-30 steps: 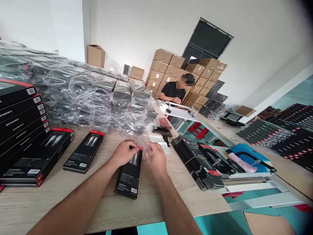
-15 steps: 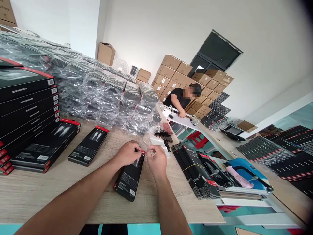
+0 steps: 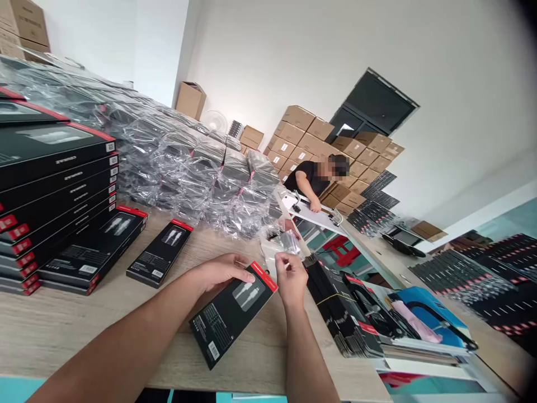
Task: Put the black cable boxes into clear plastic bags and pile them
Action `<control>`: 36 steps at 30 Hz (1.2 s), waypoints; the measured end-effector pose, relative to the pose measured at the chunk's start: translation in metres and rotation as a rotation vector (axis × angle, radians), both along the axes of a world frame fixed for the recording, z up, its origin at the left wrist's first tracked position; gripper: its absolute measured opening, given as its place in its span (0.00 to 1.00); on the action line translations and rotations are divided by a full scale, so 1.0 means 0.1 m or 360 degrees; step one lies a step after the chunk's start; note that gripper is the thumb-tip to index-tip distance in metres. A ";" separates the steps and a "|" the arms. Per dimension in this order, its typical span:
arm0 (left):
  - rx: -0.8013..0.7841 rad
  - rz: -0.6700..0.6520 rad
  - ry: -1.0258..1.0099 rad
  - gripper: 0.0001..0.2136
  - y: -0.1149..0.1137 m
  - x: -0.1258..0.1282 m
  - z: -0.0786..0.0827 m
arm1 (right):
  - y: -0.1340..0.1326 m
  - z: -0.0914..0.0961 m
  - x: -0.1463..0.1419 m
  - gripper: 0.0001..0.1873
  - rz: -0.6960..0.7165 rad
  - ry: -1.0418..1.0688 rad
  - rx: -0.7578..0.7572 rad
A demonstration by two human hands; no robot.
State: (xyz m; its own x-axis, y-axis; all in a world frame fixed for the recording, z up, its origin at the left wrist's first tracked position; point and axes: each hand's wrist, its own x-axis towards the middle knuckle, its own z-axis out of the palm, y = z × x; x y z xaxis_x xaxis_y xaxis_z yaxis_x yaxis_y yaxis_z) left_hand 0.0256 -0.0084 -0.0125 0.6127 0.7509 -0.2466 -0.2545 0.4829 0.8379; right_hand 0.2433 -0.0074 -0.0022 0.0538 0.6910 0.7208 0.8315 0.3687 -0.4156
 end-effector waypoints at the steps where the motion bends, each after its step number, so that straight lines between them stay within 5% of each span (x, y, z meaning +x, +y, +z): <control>1: -0.0036 0.0002 -0.0025 0.30 0.00 0.00 -0.01 | 0.00 -0.08 -0.02 0.13 0.0075 0.0020 -0.0101; 10: 0.0033 0.0125 0.0082 0.44 0.06 0.05 -0.14 | -0.08 -0.20 -0.08 0.12 0.0587 0.0141 -0.0504; 22: 0.0340 0.0366 0.0457 0.38 0.08 0.14 -0.22 | -0.09 -0.22 -0.08 0.13 0.0523 0.0199 -0.0467; 36: 0.0758 0.0604 0.0619 0.22 0.08 0.20 -0.24 | -0.14 -0.11 -0.20 0.14 0.0442 -0.0263 -0.0435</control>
State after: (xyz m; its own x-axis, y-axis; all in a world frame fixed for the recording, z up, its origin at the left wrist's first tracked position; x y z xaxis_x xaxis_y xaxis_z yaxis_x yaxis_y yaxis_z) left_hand 0.0457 -0.0007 -0.0369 0.2228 0.9748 0.0135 0.0272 -0.0200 0.9994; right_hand 0.2233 -0.0212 -0.0135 -0.2623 0.8300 0.4922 0.7797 0.4828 -0.3986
